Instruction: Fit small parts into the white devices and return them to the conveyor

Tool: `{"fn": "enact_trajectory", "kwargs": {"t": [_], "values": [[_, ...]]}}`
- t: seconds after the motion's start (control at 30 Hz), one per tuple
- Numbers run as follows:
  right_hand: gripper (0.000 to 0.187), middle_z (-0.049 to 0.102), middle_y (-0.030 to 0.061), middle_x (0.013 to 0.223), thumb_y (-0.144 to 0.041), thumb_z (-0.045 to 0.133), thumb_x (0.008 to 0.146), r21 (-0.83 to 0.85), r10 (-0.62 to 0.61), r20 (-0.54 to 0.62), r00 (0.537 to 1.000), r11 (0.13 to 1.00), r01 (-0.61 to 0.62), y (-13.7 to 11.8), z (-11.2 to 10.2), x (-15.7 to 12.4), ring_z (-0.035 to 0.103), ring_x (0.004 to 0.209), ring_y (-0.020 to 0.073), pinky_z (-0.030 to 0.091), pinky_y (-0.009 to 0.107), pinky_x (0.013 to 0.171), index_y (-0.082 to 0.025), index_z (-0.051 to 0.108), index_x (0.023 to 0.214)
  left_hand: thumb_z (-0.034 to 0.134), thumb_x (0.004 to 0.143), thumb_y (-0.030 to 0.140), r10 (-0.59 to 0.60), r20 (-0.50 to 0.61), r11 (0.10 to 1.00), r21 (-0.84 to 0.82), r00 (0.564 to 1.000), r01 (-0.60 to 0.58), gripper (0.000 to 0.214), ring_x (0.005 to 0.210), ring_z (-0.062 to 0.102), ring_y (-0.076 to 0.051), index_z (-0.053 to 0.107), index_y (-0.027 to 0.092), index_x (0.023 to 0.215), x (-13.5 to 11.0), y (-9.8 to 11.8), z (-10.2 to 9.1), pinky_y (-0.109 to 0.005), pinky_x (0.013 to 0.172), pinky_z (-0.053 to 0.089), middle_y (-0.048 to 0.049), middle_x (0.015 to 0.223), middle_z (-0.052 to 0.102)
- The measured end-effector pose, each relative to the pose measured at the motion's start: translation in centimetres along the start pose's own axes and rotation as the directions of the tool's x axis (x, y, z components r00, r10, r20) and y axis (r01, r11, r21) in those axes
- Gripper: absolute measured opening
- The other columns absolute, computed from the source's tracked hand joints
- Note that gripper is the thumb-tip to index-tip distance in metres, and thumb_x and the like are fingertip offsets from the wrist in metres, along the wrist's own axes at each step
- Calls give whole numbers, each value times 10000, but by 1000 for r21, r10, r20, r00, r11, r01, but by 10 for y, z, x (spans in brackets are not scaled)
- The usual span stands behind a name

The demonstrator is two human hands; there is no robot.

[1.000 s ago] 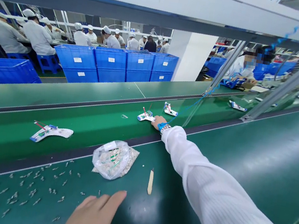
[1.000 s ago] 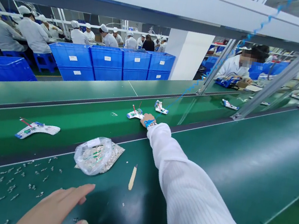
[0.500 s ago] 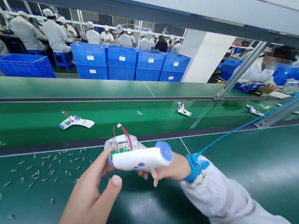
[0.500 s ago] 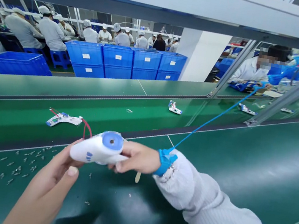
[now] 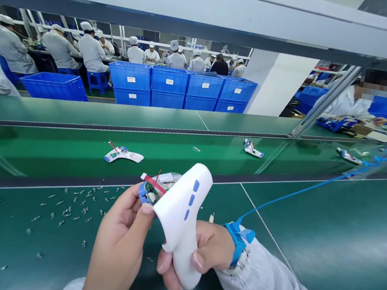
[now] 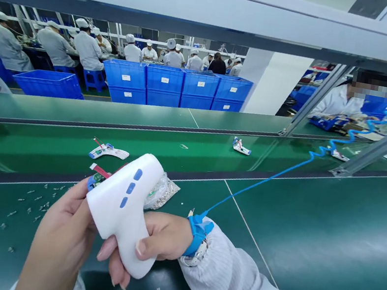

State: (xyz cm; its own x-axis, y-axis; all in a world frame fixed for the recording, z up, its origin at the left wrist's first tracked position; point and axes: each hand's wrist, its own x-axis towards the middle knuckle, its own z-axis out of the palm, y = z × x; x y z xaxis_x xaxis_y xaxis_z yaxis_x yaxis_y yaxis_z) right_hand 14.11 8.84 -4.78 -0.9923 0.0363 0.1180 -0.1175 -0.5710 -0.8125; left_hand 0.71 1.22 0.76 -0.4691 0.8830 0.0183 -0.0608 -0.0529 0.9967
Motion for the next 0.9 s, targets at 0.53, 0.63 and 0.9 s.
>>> {"fn": "enact_trajectory", "kwargs": {"t": [0.53,0.63,0.9], "values": [[74,649,33,765,-200,644,724,-849,-721,-439,536,528,15,-45,38,18,589,755,139,459,275,723,-146,686,753,673,733,384,53,-107,965,260,993,-23,304,882,670,-205,656,257,1009,-7,7,6,-299,763,504,8,957,729],[73,620,11,660,-161,625,720,-866,-732,-442,518,498,-36,-45,41,23,556,647,109,445,239,641,-147,662,658,640,731,389,137,-88,890,447,987,-84,295,850,664,-231,663,287,1007,-5,3,2,-345,731,478,15,926,727],[152,578,-3,615,-150,594,756,-906,-817,-347,461,419,61,-40,28,16,533,621,107,431,231,598,-161,598,604,651,748,312,142,-1,928,349,990,-133,249,835,676,-174,673,293,996,-2,-4,-2,-259,727,494,32,923,731]]}}
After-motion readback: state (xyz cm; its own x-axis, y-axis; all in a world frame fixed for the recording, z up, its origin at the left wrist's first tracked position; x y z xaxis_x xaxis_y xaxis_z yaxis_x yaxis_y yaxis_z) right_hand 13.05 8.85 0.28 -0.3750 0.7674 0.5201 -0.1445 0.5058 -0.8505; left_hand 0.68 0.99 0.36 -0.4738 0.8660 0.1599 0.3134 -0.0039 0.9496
